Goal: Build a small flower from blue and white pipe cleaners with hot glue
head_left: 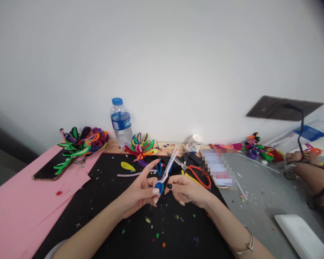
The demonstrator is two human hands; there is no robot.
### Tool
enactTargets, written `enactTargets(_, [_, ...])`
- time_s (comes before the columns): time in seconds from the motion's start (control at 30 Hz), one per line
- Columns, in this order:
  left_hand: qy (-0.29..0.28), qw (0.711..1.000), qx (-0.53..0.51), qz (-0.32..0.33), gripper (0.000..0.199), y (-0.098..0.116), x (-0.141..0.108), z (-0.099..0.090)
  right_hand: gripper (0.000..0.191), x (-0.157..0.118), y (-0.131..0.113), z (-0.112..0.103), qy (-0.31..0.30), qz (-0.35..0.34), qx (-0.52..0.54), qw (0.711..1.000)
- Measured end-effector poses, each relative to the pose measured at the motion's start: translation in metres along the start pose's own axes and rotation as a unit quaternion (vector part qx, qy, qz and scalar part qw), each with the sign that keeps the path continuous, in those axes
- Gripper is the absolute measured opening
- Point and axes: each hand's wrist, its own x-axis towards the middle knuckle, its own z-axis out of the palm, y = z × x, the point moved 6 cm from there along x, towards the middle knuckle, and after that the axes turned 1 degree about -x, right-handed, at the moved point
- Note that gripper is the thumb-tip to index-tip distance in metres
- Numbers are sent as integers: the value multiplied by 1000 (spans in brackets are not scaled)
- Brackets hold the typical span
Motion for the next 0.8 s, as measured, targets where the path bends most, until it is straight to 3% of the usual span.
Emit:
enactTargets(0.1, [8, 1000, 1, 6, 86, 1, 0, -1, 31, -4, 1, 5, -56, 13, 10, 998])
enactTargets(0.17, [14, 1000, -1, 10, 85, 2, 0, -1, 32, -4, -2, 5, -57, -3, 62, 996])
enactTargets(0.33, [16, 1000, -9, 11, 85, 2, -1, 0, 34, -3, -16, -4, 25, -113, 169, 979])
enactTargets(0.53, [10, 1000, -10, 10, 85, 2, -1, -1, 36, -6, -30, -12, 99, -213, 206, 950])
enactTargets(0.8, [20, 1000, -14, 10, 81, 4, -1, -2, 33, -8, -24, -10, 31, -173, 276, 945])
